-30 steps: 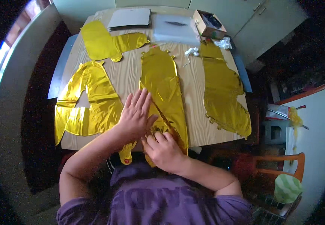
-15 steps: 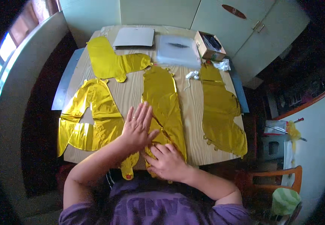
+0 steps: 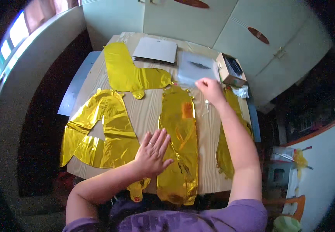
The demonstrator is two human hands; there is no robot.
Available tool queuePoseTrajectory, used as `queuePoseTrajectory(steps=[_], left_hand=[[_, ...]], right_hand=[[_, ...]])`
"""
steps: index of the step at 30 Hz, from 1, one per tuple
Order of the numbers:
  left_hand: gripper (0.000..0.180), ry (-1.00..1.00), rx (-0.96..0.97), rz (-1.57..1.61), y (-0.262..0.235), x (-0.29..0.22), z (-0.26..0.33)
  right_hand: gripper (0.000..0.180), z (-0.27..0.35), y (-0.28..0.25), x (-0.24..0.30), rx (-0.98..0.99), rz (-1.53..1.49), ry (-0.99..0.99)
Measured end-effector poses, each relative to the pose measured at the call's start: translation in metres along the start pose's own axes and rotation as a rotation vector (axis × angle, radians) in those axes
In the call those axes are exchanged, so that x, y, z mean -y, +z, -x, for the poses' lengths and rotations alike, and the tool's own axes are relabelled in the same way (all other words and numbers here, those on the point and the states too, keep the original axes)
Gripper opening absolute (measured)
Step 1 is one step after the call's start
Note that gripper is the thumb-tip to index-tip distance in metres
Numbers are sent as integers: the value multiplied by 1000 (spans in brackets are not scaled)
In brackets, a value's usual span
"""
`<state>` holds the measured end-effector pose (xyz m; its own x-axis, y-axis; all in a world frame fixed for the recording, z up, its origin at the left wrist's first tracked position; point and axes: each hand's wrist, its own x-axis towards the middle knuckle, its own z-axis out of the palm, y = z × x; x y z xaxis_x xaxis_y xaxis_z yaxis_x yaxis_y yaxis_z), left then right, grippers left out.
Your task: Folding gold-colored foil balloons into small squares.
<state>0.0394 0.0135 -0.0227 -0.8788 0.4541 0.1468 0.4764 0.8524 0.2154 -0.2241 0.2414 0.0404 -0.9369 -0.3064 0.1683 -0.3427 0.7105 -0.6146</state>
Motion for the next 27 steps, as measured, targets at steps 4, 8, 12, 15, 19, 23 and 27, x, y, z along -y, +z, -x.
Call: queuePoseTrajectory(steps=[4,8,12,15,19,23,27], left_hand=[[89,-12,-27,18,3,0,2],[88,-13,-5,20,-2,-2,-2],[86,-30,60,-17,-7,-2,-2],[86,-44,98,-20,-6,-1,-2],[85,-32,84,-4,-8,0,-2],[86,-34,72,1,-12,1,-2],[88,-15,14,63,-11,2,-1]], right_hand=[[40,-97,49,8,-101,108,-136],[59,-157,78,11,-81,293,-269],[52,-194,89,12,134,512,-149],[41,-203,86,15,191,505,-252],[19,-212,86,6,131,440,-425],[13,-194,84,26,-155,708,-372],[9,-173,45,37,-596,574,-503]])
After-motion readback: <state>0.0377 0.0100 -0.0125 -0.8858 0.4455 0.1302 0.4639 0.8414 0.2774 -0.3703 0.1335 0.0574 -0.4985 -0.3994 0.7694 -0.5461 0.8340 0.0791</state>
